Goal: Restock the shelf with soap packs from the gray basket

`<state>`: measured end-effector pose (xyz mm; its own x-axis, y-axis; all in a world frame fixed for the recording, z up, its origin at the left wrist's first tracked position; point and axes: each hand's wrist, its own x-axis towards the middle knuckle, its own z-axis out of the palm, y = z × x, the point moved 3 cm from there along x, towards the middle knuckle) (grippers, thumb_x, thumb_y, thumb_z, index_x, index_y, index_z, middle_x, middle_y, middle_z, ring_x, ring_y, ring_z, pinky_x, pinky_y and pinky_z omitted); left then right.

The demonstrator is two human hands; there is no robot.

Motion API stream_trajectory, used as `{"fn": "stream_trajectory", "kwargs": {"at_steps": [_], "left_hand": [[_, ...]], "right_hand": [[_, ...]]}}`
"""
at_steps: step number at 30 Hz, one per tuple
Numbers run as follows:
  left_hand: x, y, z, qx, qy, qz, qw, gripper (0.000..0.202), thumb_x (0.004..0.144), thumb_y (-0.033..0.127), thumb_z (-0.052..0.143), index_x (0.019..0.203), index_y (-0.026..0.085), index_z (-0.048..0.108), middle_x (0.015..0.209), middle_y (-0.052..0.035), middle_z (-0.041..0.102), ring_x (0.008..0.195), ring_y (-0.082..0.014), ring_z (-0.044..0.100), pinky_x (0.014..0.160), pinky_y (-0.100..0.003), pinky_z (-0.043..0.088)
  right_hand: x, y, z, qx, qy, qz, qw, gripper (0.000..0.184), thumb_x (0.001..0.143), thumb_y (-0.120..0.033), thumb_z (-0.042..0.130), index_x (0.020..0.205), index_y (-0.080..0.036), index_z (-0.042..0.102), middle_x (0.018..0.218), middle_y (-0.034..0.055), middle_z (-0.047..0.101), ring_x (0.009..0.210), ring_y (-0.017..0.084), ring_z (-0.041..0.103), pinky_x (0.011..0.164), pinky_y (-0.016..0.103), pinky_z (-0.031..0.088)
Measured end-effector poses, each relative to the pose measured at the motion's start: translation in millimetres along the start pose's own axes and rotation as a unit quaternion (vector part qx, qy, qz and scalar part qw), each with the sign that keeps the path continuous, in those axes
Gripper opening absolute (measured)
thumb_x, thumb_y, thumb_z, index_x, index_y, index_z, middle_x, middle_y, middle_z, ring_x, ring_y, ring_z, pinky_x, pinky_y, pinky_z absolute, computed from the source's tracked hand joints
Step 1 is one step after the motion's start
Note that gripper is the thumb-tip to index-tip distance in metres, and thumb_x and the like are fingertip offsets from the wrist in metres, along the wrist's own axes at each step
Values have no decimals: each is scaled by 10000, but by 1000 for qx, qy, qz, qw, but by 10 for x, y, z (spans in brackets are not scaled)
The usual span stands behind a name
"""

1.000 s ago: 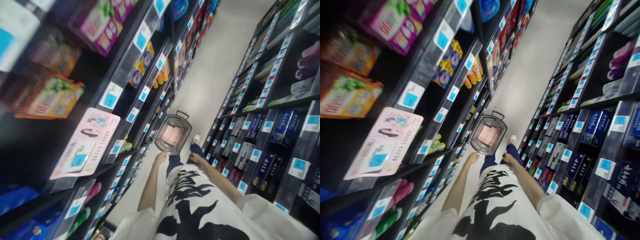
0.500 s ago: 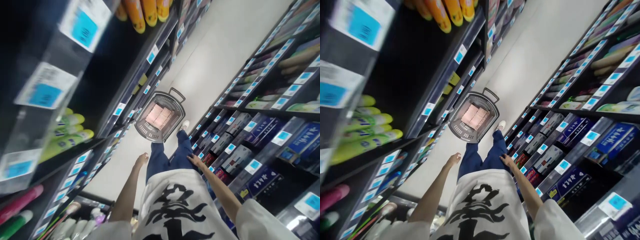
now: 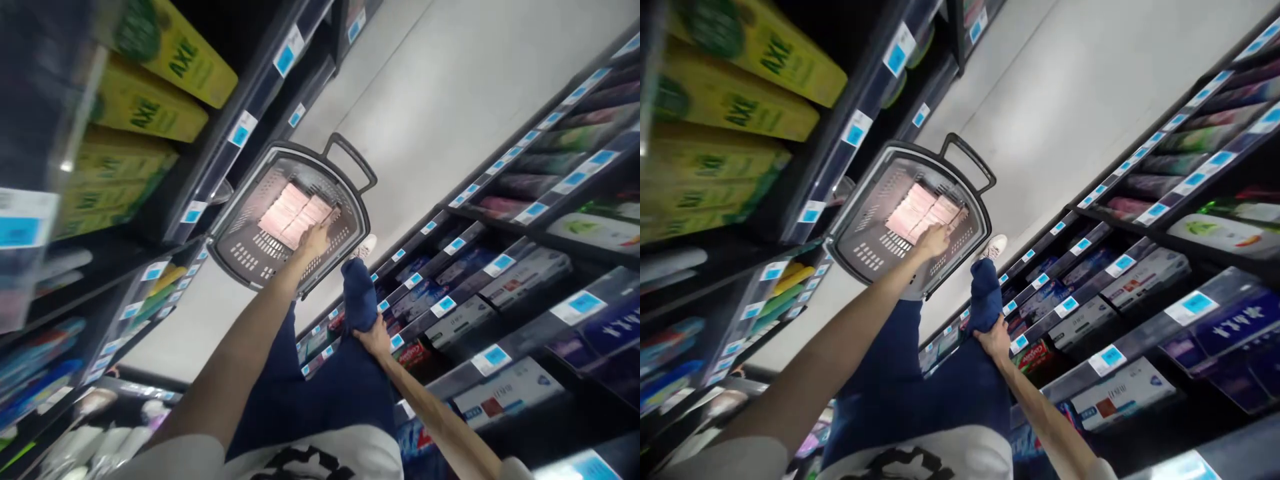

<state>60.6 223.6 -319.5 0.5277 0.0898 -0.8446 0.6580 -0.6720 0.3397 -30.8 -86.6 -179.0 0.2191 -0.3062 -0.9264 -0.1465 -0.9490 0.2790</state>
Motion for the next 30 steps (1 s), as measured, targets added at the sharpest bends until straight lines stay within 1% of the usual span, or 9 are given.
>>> {"fn": "stream_trajectory", "kwargs": {"at_steps": [3,5,7,10,14,18,22,26,30], "left_hand": [[644,-66,-73,10,71,-14,997,479,954,333,535,1396,150,556,1407,-191,535,1306,-356,527,1061,-461,484],[1021,-223,-8,7,101,-28,994,599,950,477,565,1441,137,518,1466,-207,476,1348,-379,484,1094,-484,458],[1363,-416,152,14,115,-32,993,755,906,606,605,1482,134,481,1550,-212,384,1424,-415,387,1157,-524,389],[1798,-639,495,29,122,-33,992,910,816,657,713,1508,128,449,1645,-187,250,1514,-450,194,1245,-576,213],[2217,-732,895,3,128,-37,991,963,863,681,670,1538,69,356,1688,-168,149,1549,-424,9,1258,-607,4],[2532,-866,1053,-4,137,-3,991,941,953,711,493,1550,14,283,1684,-192,68,1540,-462,-141,1209,-652,-95],[2739,-1098,1029,14,111,32,993,1017,893,798,447,1587,80,252,1685,-170,-23,1527,-497,-172,1204,-636,-109],[2725,-1108,921,30,93,48,994,1080,817,819,510,1569,76,292,1677,-173,-7,1534,-500,-78,1214,-619,-94],[2606,-1026,822,42,125,-1,991,977,829,722,564,1553,110,325,1681,-161,63,1536,-471,7,1248,-595,-30]], "right_hand": [[83,73,-215,71,35,-24,997,955,707,-528,765,1486,-170,343,1418,191,546,1267,355,615,1040,420,509],[119,127,-304,117,53,-36,991,938,693,-557,756,1461,-189,364,1375,158,582,1263,345,616,1045,434,510],[144,183,-355,147,61,-28,987,977,666,-601,763,1465,-206,364,1334,135,614,1243,346,627,1045,459,511],[166,260,-405,167,65,12,984,1059,615,-641,788,1483,-215,355,1280,127,652,1189,355,655,1028,479,519],[180,299,-486,171,96,28,980,1055,622,-648,780,1491,-230,351,1284,128,657,1190,346,652,1029,461,512],[209,314,-558,149,107,33,982,1044,632,-623,768,1502,-235,341,1302,145,645,1240,370,614,1047,495,486],[240,309,-622,139,119,23,983,1027,636,-587,765,1500,-227,341,1332,157,620,1263,384,591,1052,520,483],[241,261,-654,136,133,3,982,981,660,-555,754,1492,-217,360,1330,149,620,1260,375,596,1055,506,490],[234,237,-650,139,132,-4,981,988,671,-556,738,1503,-197,343,1348,158,611,1271,371,593,1068,501,486]]}}
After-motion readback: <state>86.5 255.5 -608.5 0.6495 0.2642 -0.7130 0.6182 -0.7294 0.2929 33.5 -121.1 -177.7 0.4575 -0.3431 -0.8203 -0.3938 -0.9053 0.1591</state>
